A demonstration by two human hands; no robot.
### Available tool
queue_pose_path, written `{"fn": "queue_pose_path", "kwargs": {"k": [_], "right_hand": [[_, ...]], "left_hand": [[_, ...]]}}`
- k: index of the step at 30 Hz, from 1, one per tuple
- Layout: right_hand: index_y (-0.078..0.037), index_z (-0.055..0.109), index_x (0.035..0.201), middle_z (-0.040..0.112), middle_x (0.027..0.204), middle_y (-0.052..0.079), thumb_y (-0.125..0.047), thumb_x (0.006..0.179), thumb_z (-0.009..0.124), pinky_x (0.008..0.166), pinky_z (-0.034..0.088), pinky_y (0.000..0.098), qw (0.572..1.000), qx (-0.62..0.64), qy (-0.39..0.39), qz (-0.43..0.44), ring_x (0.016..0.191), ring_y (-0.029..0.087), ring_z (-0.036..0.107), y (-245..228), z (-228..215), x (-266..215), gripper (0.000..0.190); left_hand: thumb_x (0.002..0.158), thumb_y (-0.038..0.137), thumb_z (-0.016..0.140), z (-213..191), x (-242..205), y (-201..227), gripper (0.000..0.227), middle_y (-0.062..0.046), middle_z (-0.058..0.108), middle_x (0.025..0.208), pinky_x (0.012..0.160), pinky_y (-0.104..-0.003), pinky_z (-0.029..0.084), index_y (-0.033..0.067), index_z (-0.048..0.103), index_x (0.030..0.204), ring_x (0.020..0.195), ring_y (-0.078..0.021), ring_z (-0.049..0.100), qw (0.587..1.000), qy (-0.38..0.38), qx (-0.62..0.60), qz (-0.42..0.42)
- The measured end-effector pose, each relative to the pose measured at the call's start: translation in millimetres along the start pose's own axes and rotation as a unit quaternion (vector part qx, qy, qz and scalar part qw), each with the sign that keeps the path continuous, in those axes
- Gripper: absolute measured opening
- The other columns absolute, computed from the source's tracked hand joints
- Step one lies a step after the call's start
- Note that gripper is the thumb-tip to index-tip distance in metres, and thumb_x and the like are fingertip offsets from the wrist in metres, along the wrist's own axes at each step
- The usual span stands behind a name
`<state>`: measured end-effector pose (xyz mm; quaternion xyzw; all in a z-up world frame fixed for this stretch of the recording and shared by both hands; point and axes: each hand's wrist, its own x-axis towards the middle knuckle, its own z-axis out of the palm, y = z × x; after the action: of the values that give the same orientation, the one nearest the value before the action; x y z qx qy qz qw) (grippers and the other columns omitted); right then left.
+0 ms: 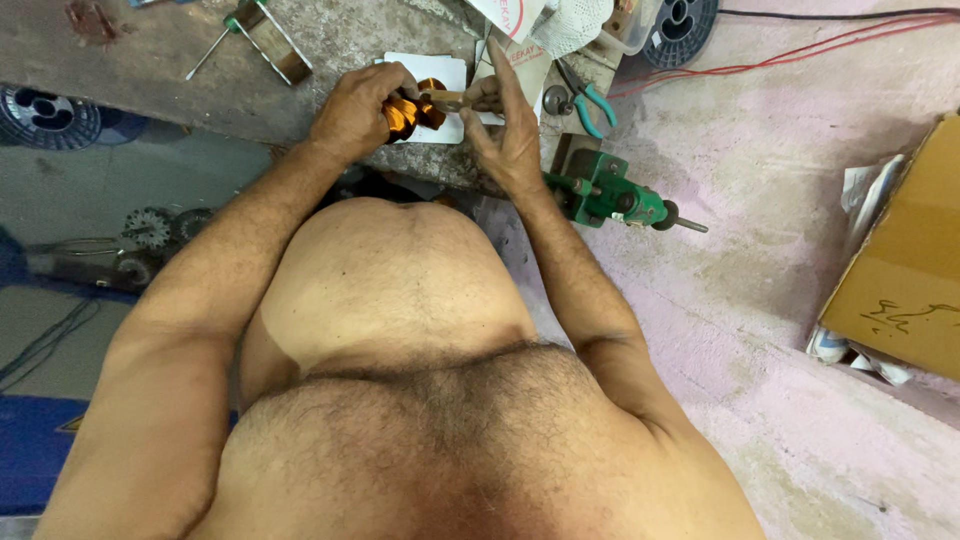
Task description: The person winds copper wire by hand around a small white square core, using a wooden stick to press and align the turns. The person repeatedly adjusts the coil and the core, occasionally picking up and setting down the stick while continuing to wind the wire.
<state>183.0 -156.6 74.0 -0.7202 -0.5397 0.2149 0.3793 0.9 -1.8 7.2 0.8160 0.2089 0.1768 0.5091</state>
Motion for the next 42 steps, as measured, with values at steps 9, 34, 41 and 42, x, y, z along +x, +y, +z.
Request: {"fn": "queue_pose_path", "kwargs": {"k": [9,34,41,42], "right_hand": [[-0.018,0.046,0.154,0.066,0.111,0.004,-0.007,0.102,0.076,0.097,0.066,0.0340,0.997,0.030,0.070,0.009,0.106,0.017,0.071,8.3,-16.0,7.1,0.060],[-0.007,0.066,0.128,0.069,0.116,0.011,-0.021,0.090,0.085,0.094,0.060,0.0364,0.976,-0.047,-0.209,-0.034,0.107,0.025,0.071,-15.2,-9.2,59.7,0.044],[-0.011,0.072,0.121,0.071,0.110,0.004,-0.014,0.094,0.079,0.091,0.062,0.0351,0.975,-0.109,-0.171,-0.094,0.102,0.022,0.073,-2.0,-0.5,55.7,0.027],[-0.011,0.073,0.119,0.071,0.110,0.004,-0.012,0.095,0.079,0.090,0.062,0.0349,0.975,-0.115,-0.163,-0.098,0.101,0.022,0.073,-1.8,1.0,55.5,0.026]], "left_hand": [[0.084,-0.015,0.072,3.5,0.8,-2.1,0.034,-0.012,0.072,0.106,0.081,-0.037,0.063,0.0067,0.065,0.109,0.098,-0.0264,0.073,1.000,-0.005,0.008,-0.019],[0.082,-0.016,0.070,4.6,2.4,5.7,0.038,-0.015,0.073,0.109,0.085,-0.043,0.061,0.0077,0.063,0.110,0.100,-0.0309,0.072,0.999,0.008,0.019,-0.048],[0.085,-0.017,0.066,9.5,4.6,5.5,0.042,-0.018,0.074,0.112,0.090,-0.041,0.061,0.0060,0.055,0.119,0.106,-0.0328,0.073,0.995,0.010,0.013,-0.102],[0.085,-0.018,0.066,8.9,3.8,6.1,0.043,-0.017,0.074,0.111,0.090,-0.042,0.061,0.0056,0.055,0.119,0.106,-0.0322,0.073,0.995,0.016,0.003,-0.098]]}}
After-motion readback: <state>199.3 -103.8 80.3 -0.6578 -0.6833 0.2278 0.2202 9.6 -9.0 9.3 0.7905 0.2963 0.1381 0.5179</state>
